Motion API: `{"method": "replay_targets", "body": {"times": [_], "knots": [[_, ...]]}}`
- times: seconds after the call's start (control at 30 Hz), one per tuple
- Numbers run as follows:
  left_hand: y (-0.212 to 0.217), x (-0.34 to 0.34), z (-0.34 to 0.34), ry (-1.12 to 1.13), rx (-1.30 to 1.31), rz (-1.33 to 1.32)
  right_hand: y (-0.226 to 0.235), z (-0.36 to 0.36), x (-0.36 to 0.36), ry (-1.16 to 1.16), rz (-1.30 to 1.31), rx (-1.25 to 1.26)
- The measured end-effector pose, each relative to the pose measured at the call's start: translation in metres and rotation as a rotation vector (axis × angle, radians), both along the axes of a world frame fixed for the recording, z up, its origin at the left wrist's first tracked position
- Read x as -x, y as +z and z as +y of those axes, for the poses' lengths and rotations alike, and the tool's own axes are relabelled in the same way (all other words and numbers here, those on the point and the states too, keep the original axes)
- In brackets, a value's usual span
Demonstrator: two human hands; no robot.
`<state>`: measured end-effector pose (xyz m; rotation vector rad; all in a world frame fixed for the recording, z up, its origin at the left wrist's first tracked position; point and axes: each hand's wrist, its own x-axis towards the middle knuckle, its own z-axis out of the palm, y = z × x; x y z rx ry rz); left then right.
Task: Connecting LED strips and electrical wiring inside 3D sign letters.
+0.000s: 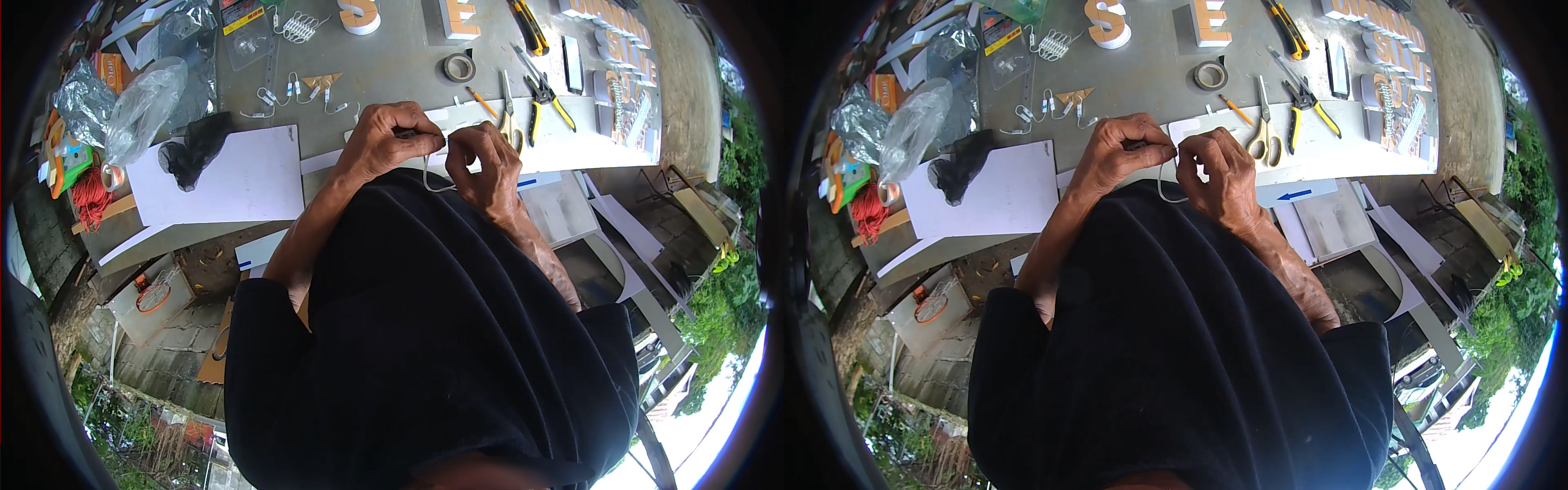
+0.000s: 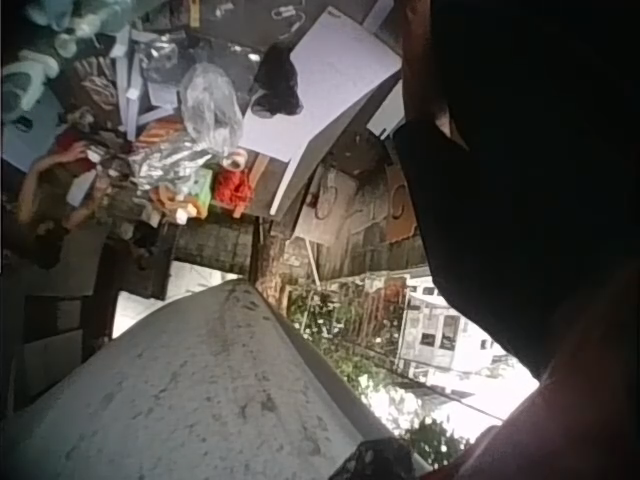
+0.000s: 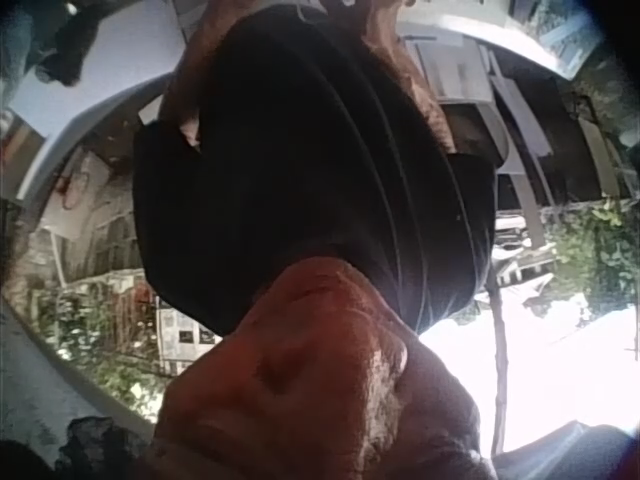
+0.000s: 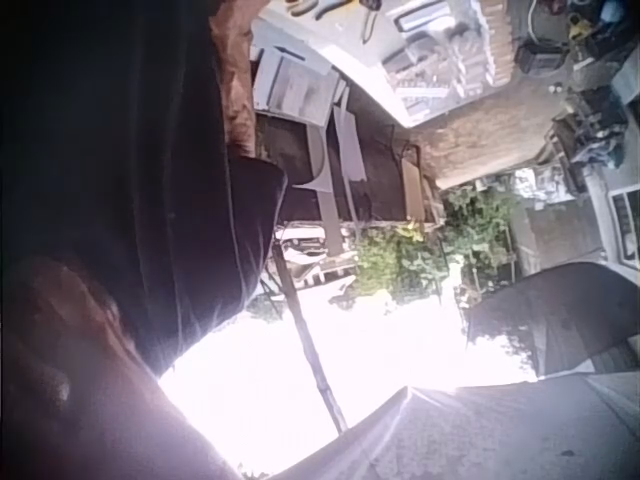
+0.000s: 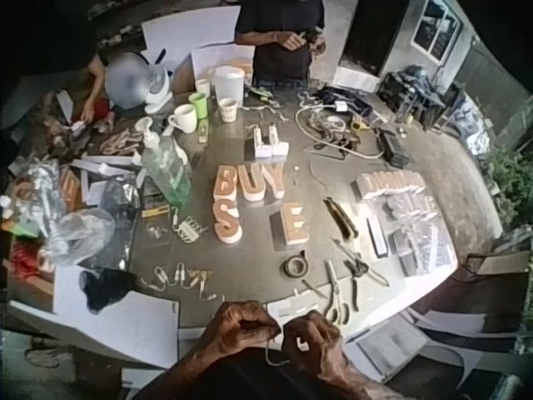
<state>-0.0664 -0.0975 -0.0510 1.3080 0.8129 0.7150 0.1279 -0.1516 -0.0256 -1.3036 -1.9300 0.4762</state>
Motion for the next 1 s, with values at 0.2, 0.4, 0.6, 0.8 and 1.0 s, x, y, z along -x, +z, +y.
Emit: {"method": "replay_targets", "body": {"times": [0.2, 0.4, 0.6, 0.8, 1.0], "knots": [[0.001, -0.002, 0.002, 0.035, 0.006, -0.039, -0.001, -0.005, 0.013, -0.151, 0.069, 0.040], [-0.004, 0.004, 0.002, 0.021, 0.121, -0.150, 0.003, 0.002, -0.005, -0.002, 0.427, 0.549], [-0.009, 0.005, 0.002, -0.008, 0.145, -0.173, -0.006, 0.008, -0.011, 0.076, 0.401, 0.462], [-0.008, 0.005, 0.001, -0.019, 0.154, -0.169, -0.004, 0.012, -0.014, 0.113, 0.353, 0.435], [-0.007, 0.004, 0.001, -0.024, 0.172, -0.196, -0.003, 0.013, -0.015, 0.129, 0.356, 0.441]]}}
